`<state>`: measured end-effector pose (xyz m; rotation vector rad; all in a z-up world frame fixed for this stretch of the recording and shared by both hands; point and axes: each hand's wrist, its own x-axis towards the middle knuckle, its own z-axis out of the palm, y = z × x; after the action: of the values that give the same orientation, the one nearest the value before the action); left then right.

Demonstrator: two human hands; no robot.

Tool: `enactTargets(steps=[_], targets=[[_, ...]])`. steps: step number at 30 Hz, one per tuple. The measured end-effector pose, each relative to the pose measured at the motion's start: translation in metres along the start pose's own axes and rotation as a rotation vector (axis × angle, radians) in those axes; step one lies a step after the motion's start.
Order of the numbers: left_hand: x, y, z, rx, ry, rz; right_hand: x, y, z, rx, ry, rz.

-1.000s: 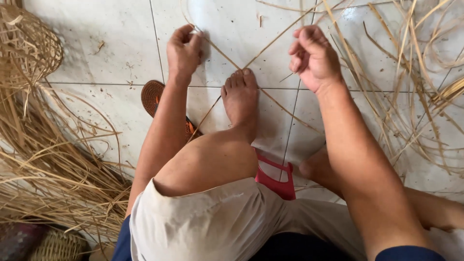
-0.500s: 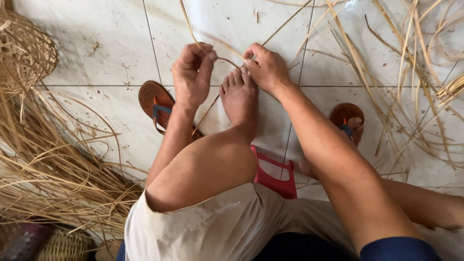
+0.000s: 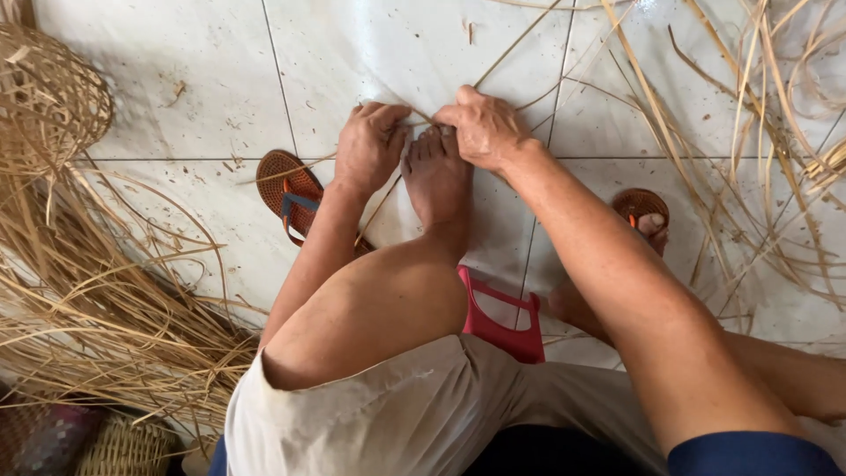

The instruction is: Weaving a circular base by interlacing thin strips of natural material on a workshop floor.

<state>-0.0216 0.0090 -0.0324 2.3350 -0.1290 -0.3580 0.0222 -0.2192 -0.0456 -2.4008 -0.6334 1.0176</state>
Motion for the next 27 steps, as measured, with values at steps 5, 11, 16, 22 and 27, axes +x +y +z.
enactTargets(steps=[5,11,16,22,27], targets=[[-0.007,-0.007,0.025,0.152,0.092,0.246,-0.014,0.001,0.002,0.037,0.173,-0.007],[-0.005,-0.013,0.027,0.349,0.088,0.289,-0.025,0.006,0.009,0.012,0.287,-0.033],[0.001,-0.024,0.041,0.476,0.081,0.367,-0.031,0.014,0.01,-0.096,0.31,-0.128],[0.01,-0.03,0.048,0.414,0.085,0.416,-0.052,0.013,0.019,-0.2,0.305,-0.151],[0.018,-0.053,0.062,0.434,0.079,0.46,-0.054,0.011,0.022,-0.186,0.346,-0.128]])
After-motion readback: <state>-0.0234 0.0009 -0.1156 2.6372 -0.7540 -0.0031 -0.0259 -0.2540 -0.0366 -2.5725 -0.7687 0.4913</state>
